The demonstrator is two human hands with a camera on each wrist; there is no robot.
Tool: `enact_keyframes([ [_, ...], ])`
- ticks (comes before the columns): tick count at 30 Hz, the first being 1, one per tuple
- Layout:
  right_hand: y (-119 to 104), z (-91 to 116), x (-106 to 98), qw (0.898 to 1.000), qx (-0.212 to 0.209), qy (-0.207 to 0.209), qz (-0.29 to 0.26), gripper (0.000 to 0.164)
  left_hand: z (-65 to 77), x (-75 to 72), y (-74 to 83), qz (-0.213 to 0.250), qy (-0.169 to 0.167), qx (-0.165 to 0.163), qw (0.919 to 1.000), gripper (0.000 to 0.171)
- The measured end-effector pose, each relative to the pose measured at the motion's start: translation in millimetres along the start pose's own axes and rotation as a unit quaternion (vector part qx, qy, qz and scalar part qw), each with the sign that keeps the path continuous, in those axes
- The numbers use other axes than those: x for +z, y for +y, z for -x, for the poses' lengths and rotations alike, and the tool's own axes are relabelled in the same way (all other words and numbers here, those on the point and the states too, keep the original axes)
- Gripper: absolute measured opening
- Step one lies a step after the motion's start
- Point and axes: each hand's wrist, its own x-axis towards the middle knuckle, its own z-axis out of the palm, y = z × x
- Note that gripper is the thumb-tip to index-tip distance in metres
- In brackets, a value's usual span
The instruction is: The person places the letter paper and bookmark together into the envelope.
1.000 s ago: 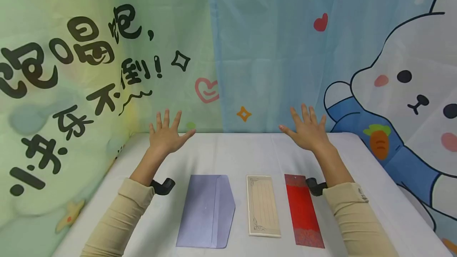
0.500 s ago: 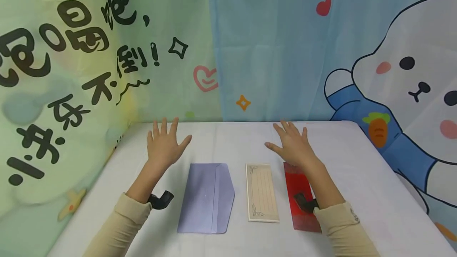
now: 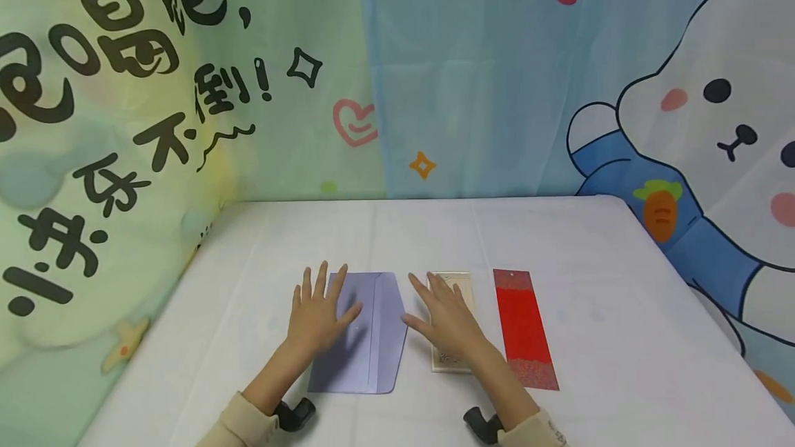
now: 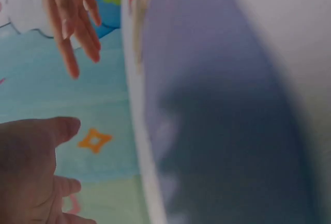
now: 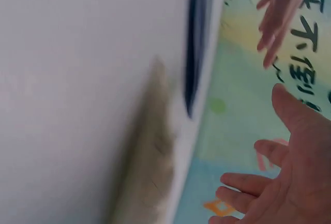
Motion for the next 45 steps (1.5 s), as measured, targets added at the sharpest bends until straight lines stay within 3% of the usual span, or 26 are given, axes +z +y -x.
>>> enact_keyframes([
  [3,-5.0,3.5,14.4,0.999,-0.003,-0.038,-0.012,0.073,5.3,15.5,0.0,-0.003,-0.022,0.018,0.9996,0.074],
  [8,-11.6,7.6,26.3,0.996,-0.019,-0.089,-0.018,0.073,11.6,35.0,1.3,0.005,-0.057,0.022,0.9981,0.081],
  [12,-13.0,10.0,32.8,0.994,-0.028,-0.105,-0.014,0.074,15.2,46.2,1.7,0.014,-0.059,0.028,0.9978,0.083],
  [17,-11.5,14.9,38.6,0.994,-0.042,-0.099,-0.010,0.077,20.5,57.5,1.8,0.005,-0.036,0.044,0.9984,0.080],
  [23,-11.6,16.5,40.4,0.995,-0.064,-0.074,-0.001,0.074,22.2,62.7,0.9,0.007,-0.001,0.046,0.9989,0.075],
  [31,-12.3,15.4,41.3,0.995,-0.059,-0.080,-0.002,0.074,22.2,61.5,-0.2,0.003,-0.008,0.040,0.9992,0.075],
  [36,-12.6,15.0,42.5,0.995,-0.054,-0.082,-0.011,0.076,22.2,64.2,-1.6,0.013,0.004,0.043,0.9990,0.074],
  [45,-12.3,7.8,42.5,0.990,-0.016,-0.064,-0.123,0.073,20.0,67.2,-2.4,0.092,0.031,0.030,0.9948,0.071],
])
